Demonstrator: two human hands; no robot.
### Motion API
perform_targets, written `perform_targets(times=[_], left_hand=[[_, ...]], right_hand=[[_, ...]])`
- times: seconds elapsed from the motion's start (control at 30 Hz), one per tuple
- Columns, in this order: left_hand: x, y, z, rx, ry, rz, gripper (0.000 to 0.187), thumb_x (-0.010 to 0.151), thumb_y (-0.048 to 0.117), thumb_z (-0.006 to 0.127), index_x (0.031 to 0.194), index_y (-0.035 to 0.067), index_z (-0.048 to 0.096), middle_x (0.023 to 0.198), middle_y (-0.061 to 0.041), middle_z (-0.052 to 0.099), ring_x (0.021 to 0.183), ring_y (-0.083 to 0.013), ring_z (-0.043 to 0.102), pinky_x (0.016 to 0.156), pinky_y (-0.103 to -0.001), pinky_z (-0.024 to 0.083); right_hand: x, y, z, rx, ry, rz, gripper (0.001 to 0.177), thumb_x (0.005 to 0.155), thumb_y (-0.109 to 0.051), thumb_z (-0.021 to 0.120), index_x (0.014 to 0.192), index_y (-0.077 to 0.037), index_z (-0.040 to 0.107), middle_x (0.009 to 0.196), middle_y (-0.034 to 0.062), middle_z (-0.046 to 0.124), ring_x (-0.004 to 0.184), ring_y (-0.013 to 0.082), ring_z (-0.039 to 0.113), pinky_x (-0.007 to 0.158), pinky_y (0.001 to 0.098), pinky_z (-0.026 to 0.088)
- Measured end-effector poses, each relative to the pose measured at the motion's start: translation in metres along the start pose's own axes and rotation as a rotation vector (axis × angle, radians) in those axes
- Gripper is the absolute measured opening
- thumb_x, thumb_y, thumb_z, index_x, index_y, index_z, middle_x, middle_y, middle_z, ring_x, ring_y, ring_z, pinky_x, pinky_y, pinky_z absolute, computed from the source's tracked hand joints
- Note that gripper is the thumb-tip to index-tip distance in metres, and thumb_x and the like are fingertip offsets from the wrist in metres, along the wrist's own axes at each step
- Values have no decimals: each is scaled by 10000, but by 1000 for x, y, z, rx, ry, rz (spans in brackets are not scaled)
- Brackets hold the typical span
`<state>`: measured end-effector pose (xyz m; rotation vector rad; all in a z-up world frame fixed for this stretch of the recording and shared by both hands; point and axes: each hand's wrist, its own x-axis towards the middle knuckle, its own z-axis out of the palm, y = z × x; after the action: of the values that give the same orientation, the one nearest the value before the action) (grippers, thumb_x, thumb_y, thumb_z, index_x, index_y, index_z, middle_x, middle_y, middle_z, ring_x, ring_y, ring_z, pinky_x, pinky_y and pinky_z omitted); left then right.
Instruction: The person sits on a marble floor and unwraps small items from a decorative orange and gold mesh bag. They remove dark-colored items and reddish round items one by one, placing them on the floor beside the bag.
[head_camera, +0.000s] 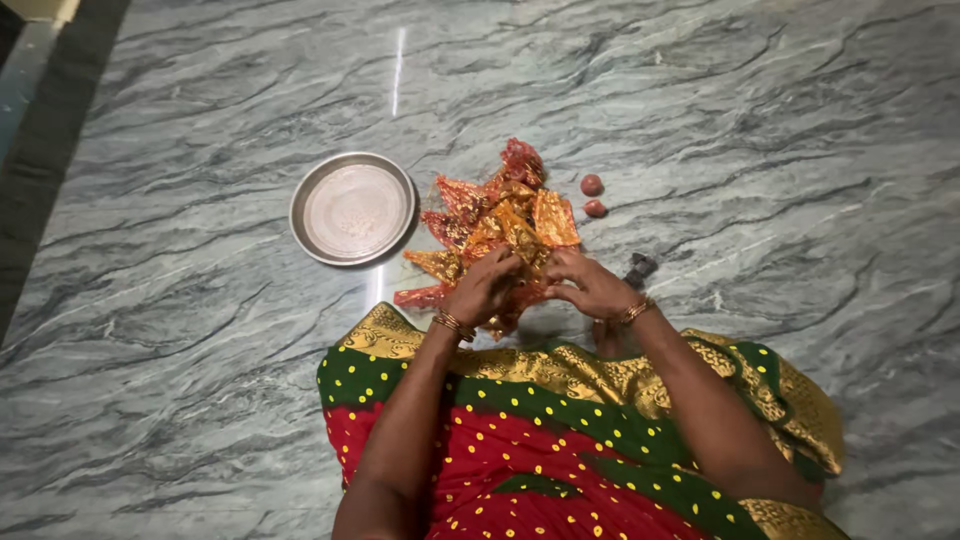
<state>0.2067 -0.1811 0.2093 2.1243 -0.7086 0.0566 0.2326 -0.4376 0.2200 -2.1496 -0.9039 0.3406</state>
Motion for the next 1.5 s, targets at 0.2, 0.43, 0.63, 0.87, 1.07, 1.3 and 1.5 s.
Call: perform_targets(times=[0.2,0.43,0.63,0.87,1.07,1.3,1.5], left_hand=[[5,2,3,9,-9,232,363,755,61,691,1117,74,680,1076,-131,602,995,-345,586,828,-434,502],[4,-2,1,-4,-154,45,219,977,141,665,1188,94,635,1063,-133,527,969,-314,577,831,-422,499],[3,-1,17,-16,-27,30,254,1004,267,622,1174,80,591,1118,-124,515,1009,-279,572,850,-408,509],[8,-1,-5,84,-178,113,301,1007,409,612,1177,182,711,1139,-117,531,1085,-265,563,939,-423,521],[10,6,-24,223,-171,143,303,947,317,665,1178,122,651,1094,-110,586,1053,-310,585,903,-449,504],[14,14,17,103,-47,125,259,976,246,703,1102,78,551,1124,-117,583,986,-336,626,816,-435,530],[25,22,24,43,-88,147,297,892,177,725,1153,99,607,1060,-103,581,937,-305,633,794,-413,539]], right_hand=[[-5,-9,-13,-89,4,-4,227,820,-159,785,966,-55,646,1039,94,563,1102,278,527,966,414,444],[-10,-8,-17,11,100,7,170,830,-129,761,957,-66,668,1054,57,547,1100,248,524,990,403,449],[-7,-2,-3,164,-97,42,137,881,-215,713,966,-107,714,1176,42,575,1166,211,565,1043,385,454],[-13,-2,-26,-215,11,-34,223,806,-312,847,878,-117,769,1107,55,603,1105,260,557,976,414,477],[-25,-11,-48,-163,100,37,230,810,-320,824,952,-144,780,1065,34,611,1093,232,575,930,388,505],[-26,-13,-51,-134,94,38,322,743,-359,875,938,-133,753,1340,65,585,1273,279,531,1048,444,455],[-20,-17,-35,-193,168,-147,452,709,-312,854,1096,-104,746,1481,133,498,1365,342,440,1081,506,383]])
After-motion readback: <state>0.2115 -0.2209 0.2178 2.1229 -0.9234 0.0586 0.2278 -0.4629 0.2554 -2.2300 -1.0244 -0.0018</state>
